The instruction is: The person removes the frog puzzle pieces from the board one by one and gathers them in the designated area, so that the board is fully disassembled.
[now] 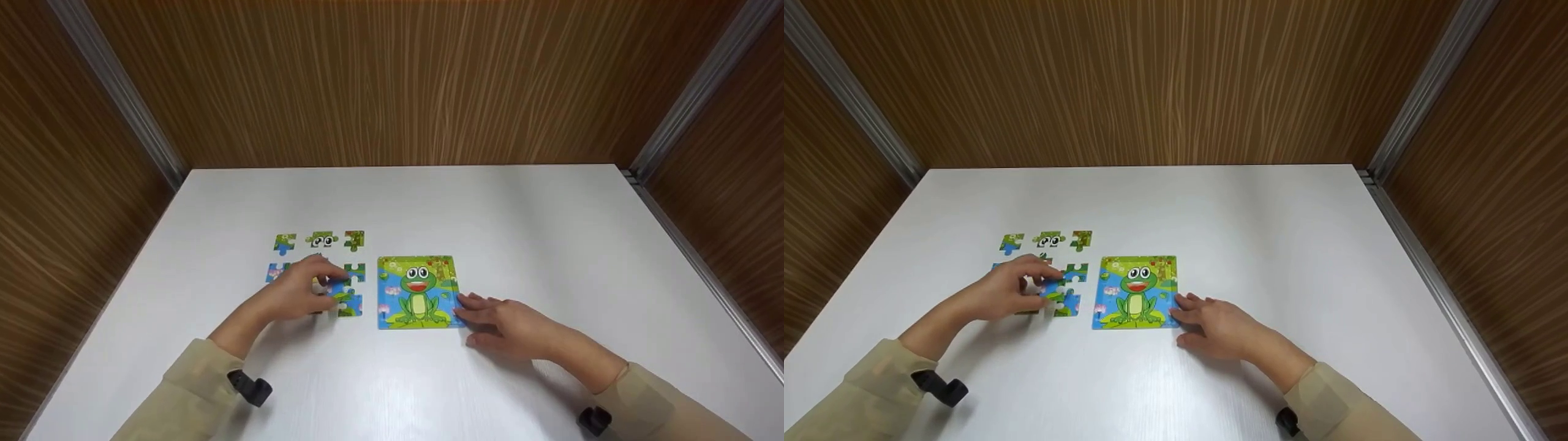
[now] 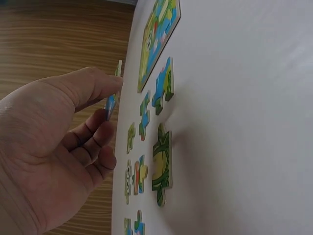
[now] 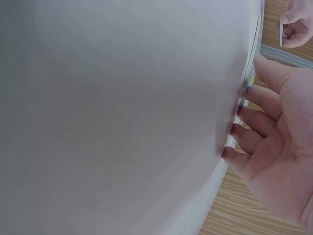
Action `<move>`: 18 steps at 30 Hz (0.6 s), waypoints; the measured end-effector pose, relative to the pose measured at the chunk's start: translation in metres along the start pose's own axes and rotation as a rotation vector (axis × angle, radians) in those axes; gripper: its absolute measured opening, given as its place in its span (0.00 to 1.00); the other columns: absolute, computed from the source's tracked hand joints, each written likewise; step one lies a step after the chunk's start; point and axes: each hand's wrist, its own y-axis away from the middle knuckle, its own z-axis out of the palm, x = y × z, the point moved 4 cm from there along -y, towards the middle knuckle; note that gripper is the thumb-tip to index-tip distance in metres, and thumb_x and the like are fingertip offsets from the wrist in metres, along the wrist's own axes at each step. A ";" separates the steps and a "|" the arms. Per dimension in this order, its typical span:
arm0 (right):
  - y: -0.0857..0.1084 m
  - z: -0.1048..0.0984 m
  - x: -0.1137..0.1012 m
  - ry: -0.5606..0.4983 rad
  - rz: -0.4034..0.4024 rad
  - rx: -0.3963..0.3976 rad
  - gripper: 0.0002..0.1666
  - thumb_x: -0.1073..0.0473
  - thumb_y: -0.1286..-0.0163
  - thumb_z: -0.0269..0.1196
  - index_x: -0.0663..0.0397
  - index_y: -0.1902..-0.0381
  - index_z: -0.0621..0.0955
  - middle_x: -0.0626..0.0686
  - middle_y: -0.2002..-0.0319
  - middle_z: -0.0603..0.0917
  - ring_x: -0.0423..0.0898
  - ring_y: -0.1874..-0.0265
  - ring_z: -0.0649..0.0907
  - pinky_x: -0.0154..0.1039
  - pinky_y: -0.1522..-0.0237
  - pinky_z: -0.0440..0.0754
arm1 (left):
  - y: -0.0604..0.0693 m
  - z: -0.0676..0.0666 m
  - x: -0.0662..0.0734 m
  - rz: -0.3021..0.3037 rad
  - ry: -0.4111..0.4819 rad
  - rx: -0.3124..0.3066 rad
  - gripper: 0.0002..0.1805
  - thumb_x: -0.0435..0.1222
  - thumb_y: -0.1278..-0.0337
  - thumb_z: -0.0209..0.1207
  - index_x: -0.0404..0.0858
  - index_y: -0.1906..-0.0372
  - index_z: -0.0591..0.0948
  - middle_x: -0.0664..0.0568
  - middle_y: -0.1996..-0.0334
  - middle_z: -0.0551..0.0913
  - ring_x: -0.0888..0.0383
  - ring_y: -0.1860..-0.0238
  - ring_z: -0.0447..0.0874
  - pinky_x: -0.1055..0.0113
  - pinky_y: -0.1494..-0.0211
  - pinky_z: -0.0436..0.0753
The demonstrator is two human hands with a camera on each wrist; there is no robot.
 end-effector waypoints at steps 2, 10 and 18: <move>0.000 0.000 0.000 0.000 0.002 -0.001 0.35 0.46 0.23 0.68 0.52 0.24 0.75 0.54 0.21 0.68 0.60 0.24 0.69 0.63 0.29 0.70 | 0.003 -0.004 -0.004 -0.003 -0.004 0.009 0.22 0.32 0.40 0.70 0.42 0.39 0.87 0.53 0.47 0.80 0.53 0.48 0.77 0.51 0.42 0.78; 0.001 -0.001 -0.002 0.000 0.005 -0.003 0.35 0.47 0.23 0.68 0.51 0.24 0.75 0.53 0.21 0.68 0.59 0.23 0.69 0.61 0.29 0.70 | 0.016 -0.015 -0.019 -0.016 -0.008 0.030 0.21 0.30 0.39 0.69 0.39 0.41 0.87 0.50 0.48 0.81 0.51 0.49 0.77 0.51 0.44 0.76; 0.001 -0.001 -0.002 -0.004 -0.013 0.004 0.35 0.48 0.23 0.68 0.53 0.24 0.75 0.54 0.22 0.69 0.58 0.23 0.69 0.61 0.29 0.70 | 0.028 -0.020 -0.035 -0.076 -0.003 0.041 0.22 0.31 0.40 0.70 0.41 0.40 0.86 0.52 0.48 0.80 0.51 0.48 0.76 0.54 0.46 0.75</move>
